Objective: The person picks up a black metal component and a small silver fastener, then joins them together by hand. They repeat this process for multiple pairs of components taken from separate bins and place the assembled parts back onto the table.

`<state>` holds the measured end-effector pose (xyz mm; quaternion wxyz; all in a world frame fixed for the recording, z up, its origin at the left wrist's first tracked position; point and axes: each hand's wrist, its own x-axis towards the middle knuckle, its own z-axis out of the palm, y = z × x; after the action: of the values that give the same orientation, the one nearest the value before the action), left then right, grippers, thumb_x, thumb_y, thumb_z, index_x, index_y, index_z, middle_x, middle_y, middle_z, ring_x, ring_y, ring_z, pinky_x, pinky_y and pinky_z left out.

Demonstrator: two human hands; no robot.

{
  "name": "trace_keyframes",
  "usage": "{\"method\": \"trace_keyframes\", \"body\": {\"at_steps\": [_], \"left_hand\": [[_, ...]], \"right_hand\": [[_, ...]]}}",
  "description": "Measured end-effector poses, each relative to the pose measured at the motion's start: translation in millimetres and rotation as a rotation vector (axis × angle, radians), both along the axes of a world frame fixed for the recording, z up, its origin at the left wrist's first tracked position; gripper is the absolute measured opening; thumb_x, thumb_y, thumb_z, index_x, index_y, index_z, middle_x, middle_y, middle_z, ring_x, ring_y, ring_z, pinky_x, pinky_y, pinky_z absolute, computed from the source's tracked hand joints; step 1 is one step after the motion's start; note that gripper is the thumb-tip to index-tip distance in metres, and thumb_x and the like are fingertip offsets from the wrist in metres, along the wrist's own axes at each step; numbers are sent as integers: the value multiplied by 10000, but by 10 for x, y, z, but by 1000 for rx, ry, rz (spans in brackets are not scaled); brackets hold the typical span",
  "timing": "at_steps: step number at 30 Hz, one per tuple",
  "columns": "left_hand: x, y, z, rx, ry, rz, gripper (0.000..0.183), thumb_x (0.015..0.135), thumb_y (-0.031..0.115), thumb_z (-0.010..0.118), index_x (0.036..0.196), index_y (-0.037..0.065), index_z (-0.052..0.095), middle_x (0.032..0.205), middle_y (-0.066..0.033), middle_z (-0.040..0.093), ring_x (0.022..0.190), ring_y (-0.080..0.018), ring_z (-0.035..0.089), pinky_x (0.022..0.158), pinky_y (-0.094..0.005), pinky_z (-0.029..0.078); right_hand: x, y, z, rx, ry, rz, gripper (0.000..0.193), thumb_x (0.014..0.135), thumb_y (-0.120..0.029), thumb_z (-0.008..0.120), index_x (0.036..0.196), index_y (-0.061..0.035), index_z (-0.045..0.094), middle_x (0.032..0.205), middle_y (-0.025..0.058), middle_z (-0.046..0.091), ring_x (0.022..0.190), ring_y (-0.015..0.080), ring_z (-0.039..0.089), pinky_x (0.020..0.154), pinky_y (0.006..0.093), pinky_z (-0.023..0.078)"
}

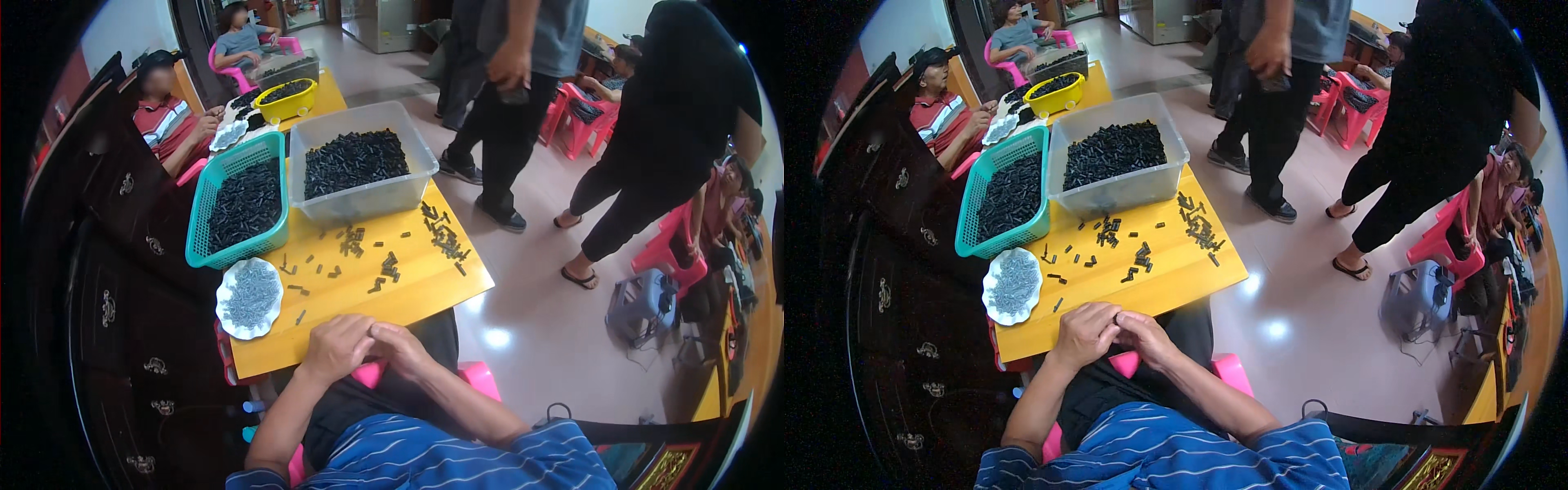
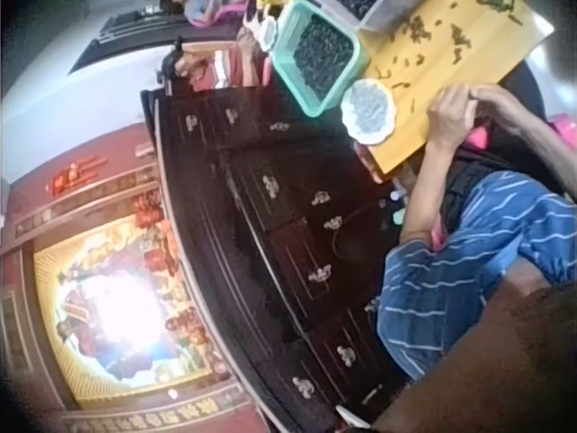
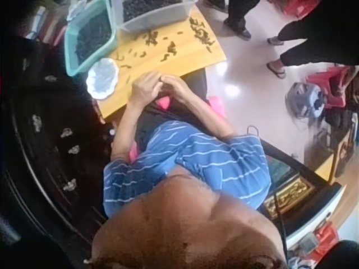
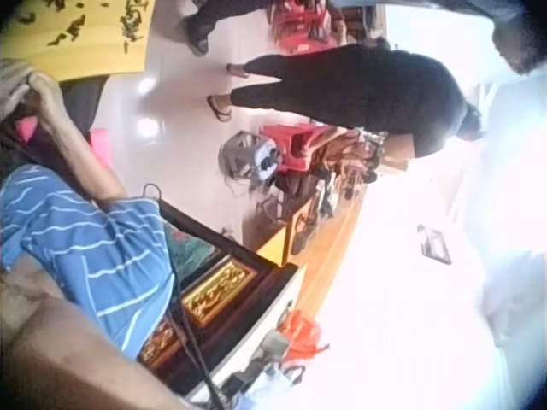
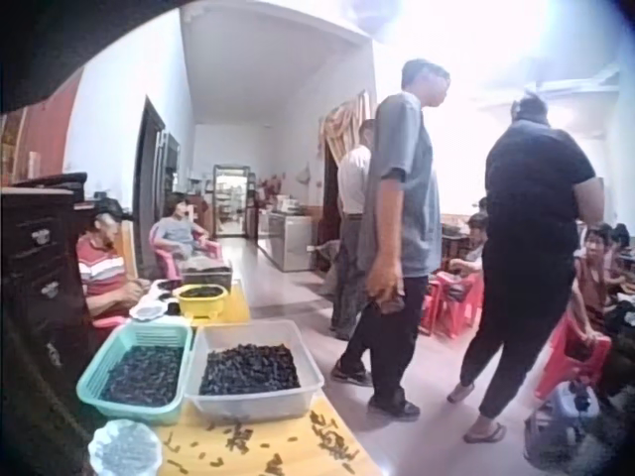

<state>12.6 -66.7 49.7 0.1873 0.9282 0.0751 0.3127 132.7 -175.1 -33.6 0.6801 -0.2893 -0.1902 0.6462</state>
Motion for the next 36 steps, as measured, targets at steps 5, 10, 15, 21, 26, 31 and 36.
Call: {"method": "trace_keyframes", "body": {"at_steps": [5, 10, 15, 21, 26, 31, 36], "left_hand": [[-7, 13, -4, 24, 17, -20, 238, 746, 103, 721, 970, 77, 647, 844, -89, 659, 757, -300, 654, 654, -401, 527], [-8, -8, -19, 10, -11, 0, 249, 735, 100, 725, 970, 74, 646, 842, -90, 662, 752, -300, 655, 647, -399, 526], [-59, -9, -56, 6, -6, -2, 270, 730, 93, 729, 987, 66, 651, 877, -95, 674, 765, -307, 661, 652, -404, 528], [-28, 18, -109, -10, 25, 31, 305, 723, 57, 734, 1019, 32, 669, 937, -142, 694, 822, -326, 689, 705, -403, 558], [-12, 33, -71, -94, -3, 18, 318, 729, 57, 742, 1036, 22, 671, 952, -152, 700, 809, -318, 695, 699, -381, 564], [-13, 41, -120, -108, 12, 30, 279, 730, 48, 746, 999, 16, 680, 918, -146, 704, 803, -312, 697, 697, -371, 564], [9, 43, -118, -124, -12, -1, 281, 730, 38, 747, 1003, 17, 683, 925, -146, 706, 816, -313, 696, 715, -367, 562]], "right_hand": [[12, -3, -27, 2, -28, 6, 290, 1018, -322, 522, 1056, -73, 667, 989, 21, 674, 944, 120, 615, 884, 308, 479], [8, -25, 50, 2, -72, 29, 287, 1014, -340, 532, 1059, -90, 667, 999, 13, 670, 935, 108, 608, 858, 283, 469], [-41, -56, 77, -24, -46, -20, 292, 1017, -340, 528, 1066, -84, 658, 998, 17, 670, 931, 115, 616, 878, 300, 483], [11, -37, 49, -28, -23, 21, 276, 1018, -300, 522, 1099, -70, 652, 1030, 32, 678, 957, 136, 640, 888, 315, 500], [40, -25, 88, 37, 9, -16, 313, 1012, -255, 493, 1200, -38, 620, 1116, 64, 673, 1017, 160, 640, 925, 335, 489], [38, -33, -28, 57, 105, -15, 340, 999, -227, 476, 1235, -20, 607, 1150, 83, 671, 1039, 177, 638, 942, 345, 482], [34, -31, -61, 82, 103, -47, 340, 993, -218, 475, 1238, -18, 600, 1155, 95, 667, 1060, 191, 632, 954, 366, 484]]}}
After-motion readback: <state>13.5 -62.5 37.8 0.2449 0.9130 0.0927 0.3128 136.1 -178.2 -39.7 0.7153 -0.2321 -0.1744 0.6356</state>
